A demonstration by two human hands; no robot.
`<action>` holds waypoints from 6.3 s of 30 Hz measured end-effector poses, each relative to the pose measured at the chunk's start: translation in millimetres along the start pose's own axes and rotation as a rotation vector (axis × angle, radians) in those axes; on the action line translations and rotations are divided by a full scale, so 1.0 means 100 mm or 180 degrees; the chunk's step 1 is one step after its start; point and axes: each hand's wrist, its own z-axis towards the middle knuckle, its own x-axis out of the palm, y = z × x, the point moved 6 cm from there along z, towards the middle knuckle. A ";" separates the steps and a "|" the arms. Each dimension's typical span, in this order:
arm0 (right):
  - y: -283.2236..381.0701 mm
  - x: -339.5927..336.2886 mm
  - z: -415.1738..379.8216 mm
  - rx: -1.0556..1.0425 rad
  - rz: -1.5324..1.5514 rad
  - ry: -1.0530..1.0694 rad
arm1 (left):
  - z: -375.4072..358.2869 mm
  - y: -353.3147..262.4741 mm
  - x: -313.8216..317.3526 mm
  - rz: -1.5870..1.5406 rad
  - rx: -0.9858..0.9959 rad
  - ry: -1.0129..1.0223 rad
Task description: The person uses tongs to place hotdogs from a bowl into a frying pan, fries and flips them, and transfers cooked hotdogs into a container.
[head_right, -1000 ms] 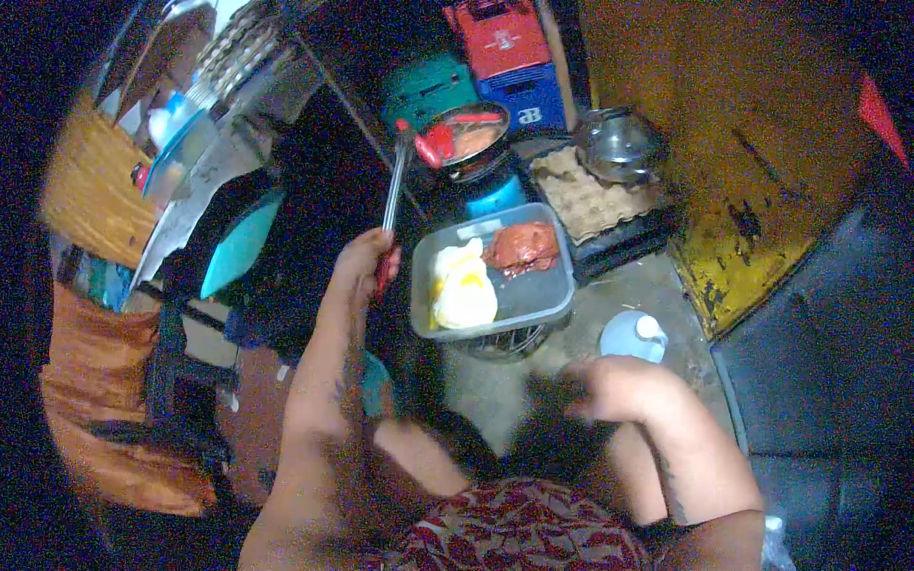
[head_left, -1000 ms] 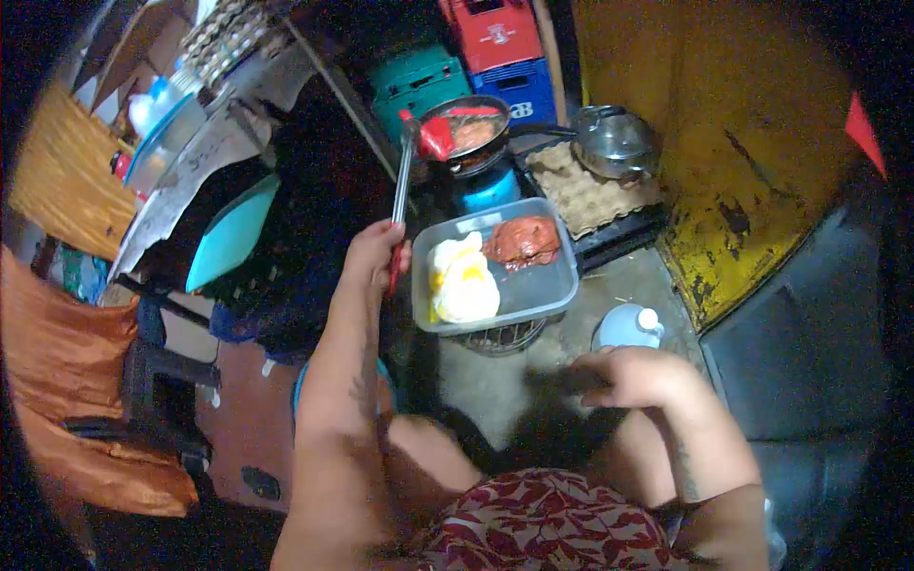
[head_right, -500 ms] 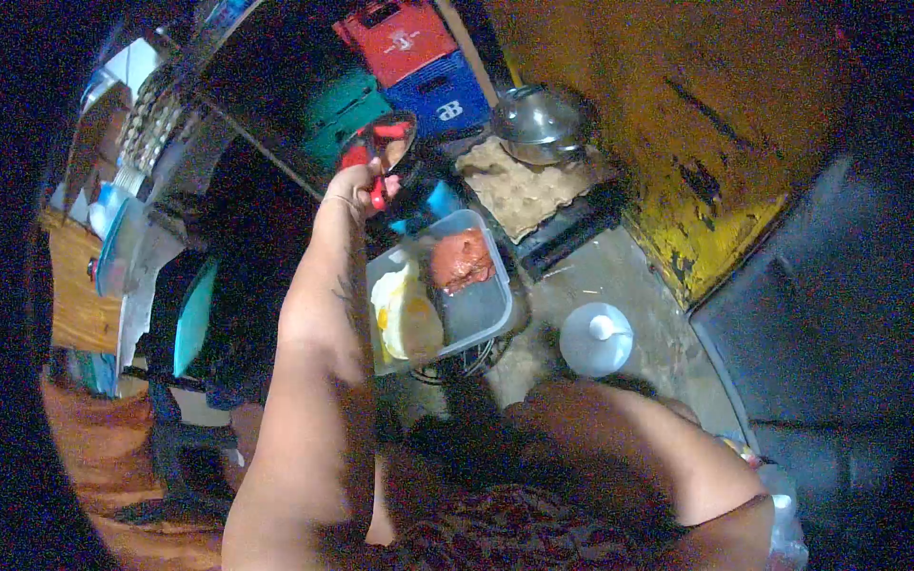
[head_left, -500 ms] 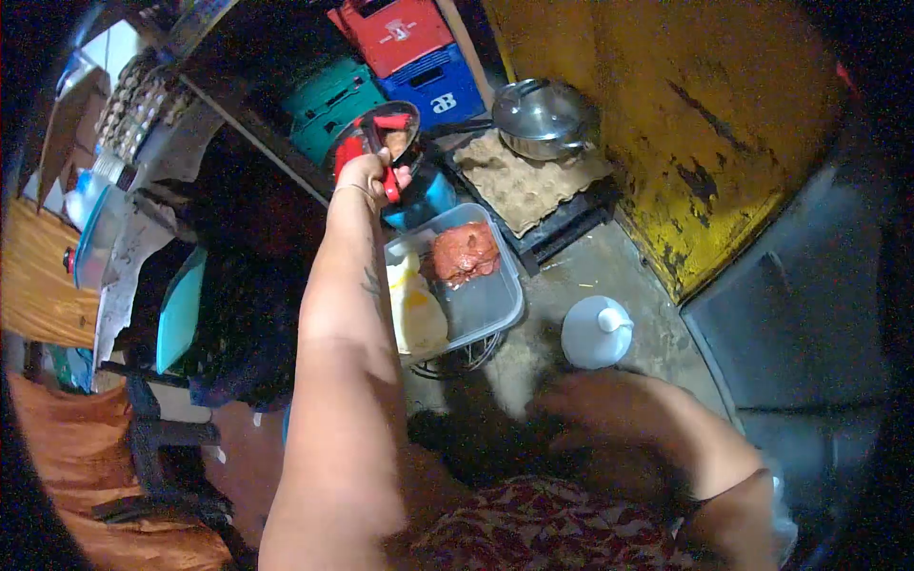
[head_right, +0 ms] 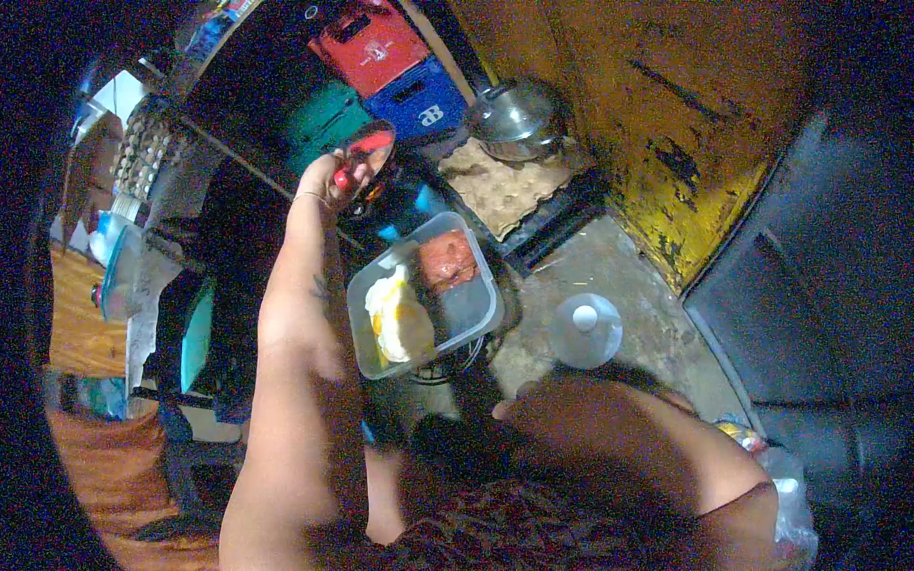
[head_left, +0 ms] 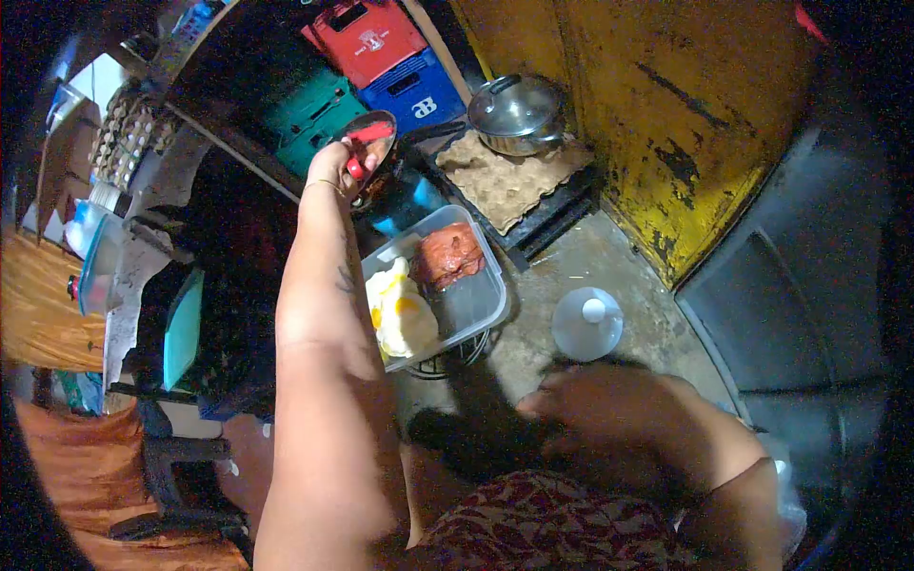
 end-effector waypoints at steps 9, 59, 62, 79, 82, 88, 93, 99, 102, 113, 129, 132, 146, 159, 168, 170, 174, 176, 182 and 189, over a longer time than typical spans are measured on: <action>-0.12 0.22 -0.02 0.0076 0.0113 -0.0150 | -1.40 -0.43 -0.30 0.0529 0.0597 -0.0734; -0.25 0.61 0.59 0.0895 -0.0549 0.0482 | -2.16 -0.18 -0.90 0.4927 0.1228 -0.1455; -0.34 0.59 0.62 0.0761 -0.0348 0.0459 | -1.89 -0.21 -0.77 0.5572 0.0684 -0.1297; 0.03 0.28 -0.21 -0.0170 0.0122 -0.1279 | -1.77 -0.21 -0.76 0.5511 0.0669 -0.1177; 0.15 0.09 -0.40 0.0407 -0.0020 -0.1234 | -1.73 -0.21 -0.68 0.5545 0.0667 -0.1130; 0.78 0.23 -0.93 0.0425 -0.0339 -0.1831 | -1.84 -0.22 -0.71 0.5286 0.0738 -0.1359; 0.53 1.12 -0.98 0.0948 -0.0951 -0.0309 | -1.79 -0.22 -0.64 0.5375 0.0658 -0.1250; 0.42 0.75 -1.15 0.2012 0.1098 -0.1265 | -1.66 -0.23 -0.70 0.5409 0.0492 -0.1314; 0.57 0.42 -0.97 0.1346 -0.0562 -0.1140 | -1.47 -0.22 -0.83 0.5333 0.0551 -0.1354; -0.09 0.67 -0.50 0.0859 -0.0206 -0.0775 | -1.52 -0.22 -0.90 0.5529 0.0528 -0.1404; -0.19 0.68 -0.08 0.0796 -0.0018 0.0182 | -0.71 -0.04 -1.12 0.4964 0.0285 -0.1144; -0.21 0.71 -0.02 0.0775 -0.0027 0.0418 | -0.54 -0.01 -1.26 0.5096 0.0052 -0.1066; -0.14 0.60 0.21 0.0585 -0.0052 0.0391 | -1.39 -0.24 -0.96 0.5554 0.0831 -0.1466; -0.19 0.62 0.31 0.0562 0.0033 0.0424 | -1.42 -0.26 -0.80 0.5935 0.0761 -0.1407; -0.18 0.66 0.32 0.0768 0.0017 0.0716 | -1.08 -0.35 -0.69 0.5515 0.1171 -0.1608; -0.10 0.55 0.25 0.0823 0.0125 0.0748 | -0.94 -0.28 -0.68 0.5346 0.0991 -0.1609; -0.15 0.59 0.23 0.0567 0.0158 0.0711 | -1.01 -0.24 -0.66 0.5268 0.0897 -0.1569; -0.15 0.60 0.19 0.0383 0.0282 0.0437 | -1.17 -0.27 -0.67 0.5341 0.1035 -0.1577; -0.06 0.52 0.06 0.0699 0.0413 0.0317 | -1.66 -0.57 -0.87 0.6037 0.1678 -0.1544; -0.04 0.54 0.03 0.0859 0.0359 -0.0172 | -1.71 -0.79 -0.82 0.7172 0.1978 -0.1532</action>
